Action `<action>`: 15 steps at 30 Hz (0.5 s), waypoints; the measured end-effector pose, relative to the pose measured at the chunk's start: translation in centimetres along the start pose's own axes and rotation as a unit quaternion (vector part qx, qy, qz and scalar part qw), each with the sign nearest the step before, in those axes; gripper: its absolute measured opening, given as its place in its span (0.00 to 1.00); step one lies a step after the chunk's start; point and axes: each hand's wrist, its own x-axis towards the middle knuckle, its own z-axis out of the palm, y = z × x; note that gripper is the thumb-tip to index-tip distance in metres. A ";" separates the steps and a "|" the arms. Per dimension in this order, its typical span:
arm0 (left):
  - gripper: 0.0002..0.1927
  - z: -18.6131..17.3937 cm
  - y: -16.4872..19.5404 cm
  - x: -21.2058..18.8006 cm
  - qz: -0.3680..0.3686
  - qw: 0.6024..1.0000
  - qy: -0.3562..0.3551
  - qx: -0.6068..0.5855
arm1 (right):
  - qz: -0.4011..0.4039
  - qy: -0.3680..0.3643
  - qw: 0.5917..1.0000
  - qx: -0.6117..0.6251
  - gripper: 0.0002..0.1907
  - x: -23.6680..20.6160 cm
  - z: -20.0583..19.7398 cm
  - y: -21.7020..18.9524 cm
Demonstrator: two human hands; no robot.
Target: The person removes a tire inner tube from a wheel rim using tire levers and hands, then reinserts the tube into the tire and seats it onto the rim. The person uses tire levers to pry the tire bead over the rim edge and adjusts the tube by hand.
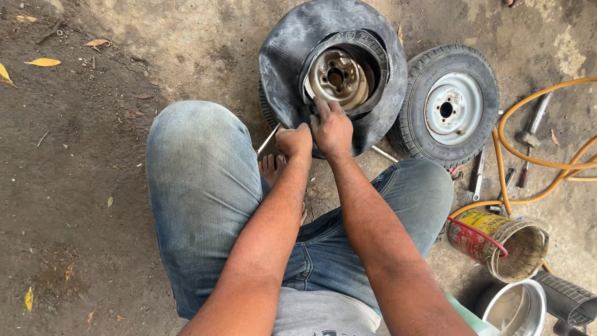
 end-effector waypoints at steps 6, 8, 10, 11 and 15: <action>0.17 0.7 -0.7 0.5 0.008 0.997 0.012 -0.079 | -0.045 0.061 0.997 -0.007 0.12 0.7 1.0 1.3; 0.17 0.7 -0.9 0.7 0.016 0.993 0.010 -0.113 | -0.048 0.075 0.996 -0.019 0.10 0.9 1.1 1.2; 0.18 0.7 -1.1 0.8 0.015 0.993 0.002 -0.119 | -0.058 0.070 0.995 -0.038 0.08 1.0 1.1 0.9; 0.20 0.6 -1.1 0.7 0.014 0.991 -0.008 -0.134 | -0.068 0.062 0.994 -0.052 0.07 0.9 1.2 0.7; 0.29 0.4 -0.5 0.6 0.020 0.982 -0.054 -0.177 | -0.106 0.029 0.990 -0.085 0.06 0.5 1.2 -0.2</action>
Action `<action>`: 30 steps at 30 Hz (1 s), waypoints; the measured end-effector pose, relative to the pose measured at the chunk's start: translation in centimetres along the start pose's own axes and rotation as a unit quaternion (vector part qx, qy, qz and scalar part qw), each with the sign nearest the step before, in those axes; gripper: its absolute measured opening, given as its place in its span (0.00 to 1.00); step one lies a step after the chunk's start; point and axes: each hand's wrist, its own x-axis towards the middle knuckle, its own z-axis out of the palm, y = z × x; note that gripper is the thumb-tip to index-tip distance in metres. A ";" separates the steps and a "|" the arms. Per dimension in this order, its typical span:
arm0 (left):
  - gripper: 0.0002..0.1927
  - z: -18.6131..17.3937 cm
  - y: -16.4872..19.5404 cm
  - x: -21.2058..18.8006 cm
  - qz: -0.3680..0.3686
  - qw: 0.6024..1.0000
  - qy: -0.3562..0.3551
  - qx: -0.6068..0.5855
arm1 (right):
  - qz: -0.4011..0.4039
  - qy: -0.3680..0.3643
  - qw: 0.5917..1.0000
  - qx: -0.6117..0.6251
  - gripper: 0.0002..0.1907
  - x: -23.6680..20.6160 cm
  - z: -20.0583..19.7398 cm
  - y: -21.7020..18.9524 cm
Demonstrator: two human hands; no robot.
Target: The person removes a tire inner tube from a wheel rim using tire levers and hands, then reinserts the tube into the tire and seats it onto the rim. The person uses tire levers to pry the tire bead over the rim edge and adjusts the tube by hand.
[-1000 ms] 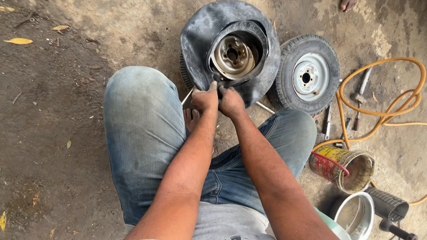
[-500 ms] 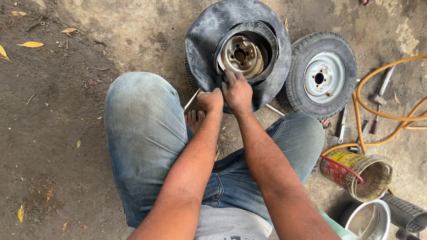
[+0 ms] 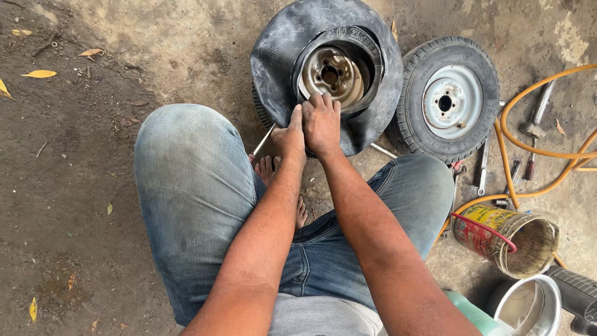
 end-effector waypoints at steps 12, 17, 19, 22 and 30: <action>0.16 1.6 1.6 0.8 -0.098 0.986 0.026 0.133 | 0.390 -0.070 0.891 0.220 0.11 -2.0 -1.5 1.5; 0.19 1.1 1.5 0.5 -0.083 0.982 0.035 0.166 | 0.271 -0.035 0.951 0.143 0.13 -3.2 -0.7 1.0; 0.22 1.1 1.1 0.7 -0.065 0.981 0.056 0.173 | 0.237 -0.036 0.962 0.134 0.17 -3.6 -0.3 0.6; 0.19 1.3 0.3 1.1 -0.048 0.982 0.075 0.167 | 0.202 -0.067 0.969 0.122 0.24 -4.2 0.1 0.3; 0.22 0.5 -1.3 0.5 0.038 0.974 0.062 0.217 | 0.245 -0.259 0.928 0.109 0.35 -3.7 -0.6 0.6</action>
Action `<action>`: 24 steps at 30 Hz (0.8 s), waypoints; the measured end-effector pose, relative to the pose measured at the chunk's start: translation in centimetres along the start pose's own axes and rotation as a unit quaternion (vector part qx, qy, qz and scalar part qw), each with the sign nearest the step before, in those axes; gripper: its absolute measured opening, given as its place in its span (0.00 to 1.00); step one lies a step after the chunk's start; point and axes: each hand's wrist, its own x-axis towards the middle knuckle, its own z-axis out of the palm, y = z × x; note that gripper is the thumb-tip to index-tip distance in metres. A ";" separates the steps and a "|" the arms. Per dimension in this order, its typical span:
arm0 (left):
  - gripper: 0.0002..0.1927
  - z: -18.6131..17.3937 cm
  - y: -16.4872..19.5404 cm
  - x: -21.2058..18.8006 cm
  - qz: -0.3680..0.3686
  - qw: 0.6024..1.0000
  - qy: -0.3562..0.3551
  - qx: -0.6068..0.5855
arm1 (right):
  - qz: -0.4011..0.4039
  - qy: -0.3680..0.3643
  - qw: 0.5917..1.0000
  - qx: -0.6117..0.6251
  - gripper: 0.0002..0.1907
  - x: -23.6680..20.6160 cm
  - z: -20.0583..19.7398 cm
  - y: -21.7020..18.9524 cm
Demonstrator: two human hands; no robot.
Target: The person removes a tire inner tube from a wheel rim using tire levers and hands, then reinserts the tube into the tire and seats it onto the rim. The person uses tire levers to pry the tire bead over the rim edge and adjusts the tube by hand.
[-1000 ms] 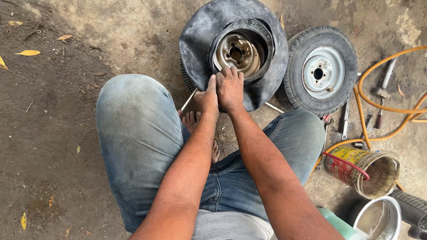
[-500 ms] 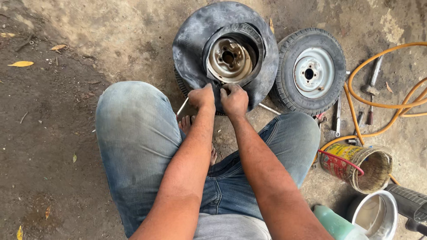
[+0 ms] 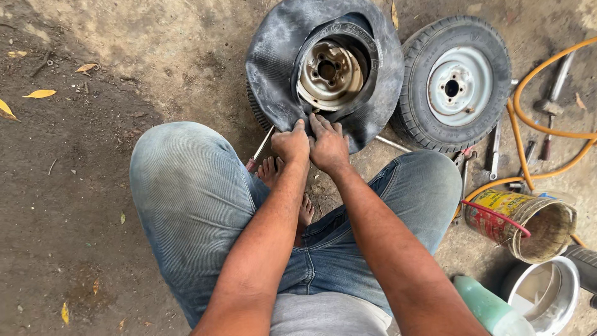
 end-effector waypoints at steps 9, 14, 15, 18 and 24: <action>0.25 0.3 -1.0 0.0 -0.115 0.964 -0.096 -0.219 | 0.040 -0.083 0.996 -0.018 0.38 0.9 -2.1 -1.2; 0.27 0.4 -1.4 -0.3 -0.140 0.952 -0.121 -0.244 | 0.054 -0.113 0.992 0.011 0.37 1.5 -2.4 -0.3; 0.27 0.4 -1.4 -0.4 -0.139 0.952 -0.120 -0.244 | 0.058 -0.112 0.992 0.020 0.36 1.7 -2.2 0.1; 0.29 0.5 -1.2 -0.9 -0.132 0.943 -0.112 -0.283 | 0.004 0.000 0.993 0.114 0.26 2.2 -1.0 1.3; 0.42 -0.9 -0.3 -1.9 -0.154 0.884 -0.211 -0.389 | 0.027 0.075 0.963 0.259 0.19 2.6 0.4 2.7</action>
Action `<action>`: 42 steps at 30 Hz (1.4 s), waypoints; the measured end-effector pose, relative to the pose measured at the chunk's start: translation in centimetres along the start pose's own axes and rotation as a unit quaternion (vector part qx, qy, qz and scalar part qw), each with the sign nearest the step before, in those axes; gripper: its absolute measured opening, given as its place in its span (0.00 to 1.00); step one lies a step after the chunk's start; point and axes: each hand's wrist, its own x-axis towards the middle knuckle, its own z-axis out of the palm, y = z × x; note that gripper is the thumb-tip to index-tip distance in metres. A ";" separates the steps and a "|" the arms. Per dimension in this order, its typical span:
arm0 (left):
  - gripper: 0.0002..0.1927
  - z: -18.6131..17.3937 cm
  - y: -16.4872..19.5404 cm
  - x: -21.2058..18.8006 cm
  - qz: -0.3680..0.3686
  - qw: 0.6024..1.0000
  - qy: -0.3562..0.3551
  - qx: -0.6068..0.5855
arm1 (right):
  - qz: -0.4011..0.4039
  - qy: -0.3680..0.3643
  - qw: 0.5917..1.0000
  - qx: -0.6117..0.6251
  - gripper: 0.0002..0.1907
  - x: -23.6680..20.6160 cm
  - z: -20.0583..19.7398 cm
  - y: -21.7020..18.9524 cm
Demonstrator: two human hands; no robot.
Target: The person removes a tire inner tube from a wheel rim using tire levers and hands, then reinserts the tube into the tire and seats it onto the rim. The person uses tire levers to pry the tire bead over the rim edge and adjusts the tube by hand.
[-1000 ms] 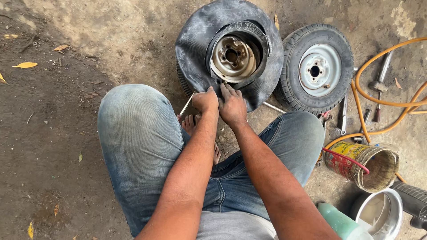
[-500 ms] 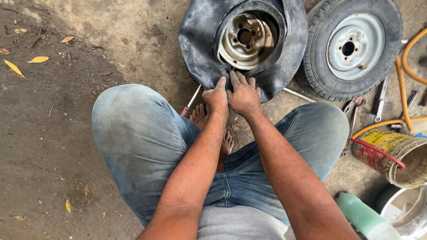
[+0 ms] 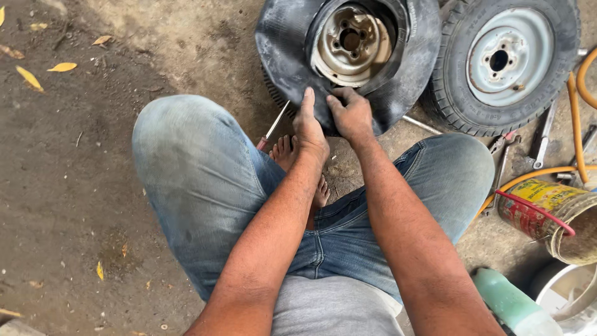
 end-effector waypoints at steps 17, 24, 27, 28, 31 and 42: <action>0.29 -0.4 2.4 1.3 -0.067 0.972 -0.165 -0.154 | 0.022 0.003 0.997 0.069 0.07 -2.5 -2.3 -2.5; 0.21 4.1 7.1 0.4 -0.049 0.912 -0.385 -0.135 | -0.081 0.086 0.993 0.024 0.05 -4.1 -7.5 -6.9; 0.19 5.0 7.2 1.0 -0.033 0.892 -0.431 -0.131 | -0.309 0.139 0.921 -0.194 0.15 -2.7 -10.5 -9.0; 0.18 5.2 7.0 1.3 -0.032 0.884 -0.445 -0.139 | -0.348 0.103 0.902 -0.233 0.19 -1.8 -11.1 -9.5; 0.18 5.6 6.8 2.8 -0.074 0.825 -0.538 -0.156 | -0.451 0.013 0.837 -0.310 0.27 1.2 -11.6 -10.3; 0.18 3.9 6.0 2.9 -0.042 0.893 -0.404 -0.195 | -0.433 -0.083 0.742 -0.506 0.08 -0.8 -8.6 -7.0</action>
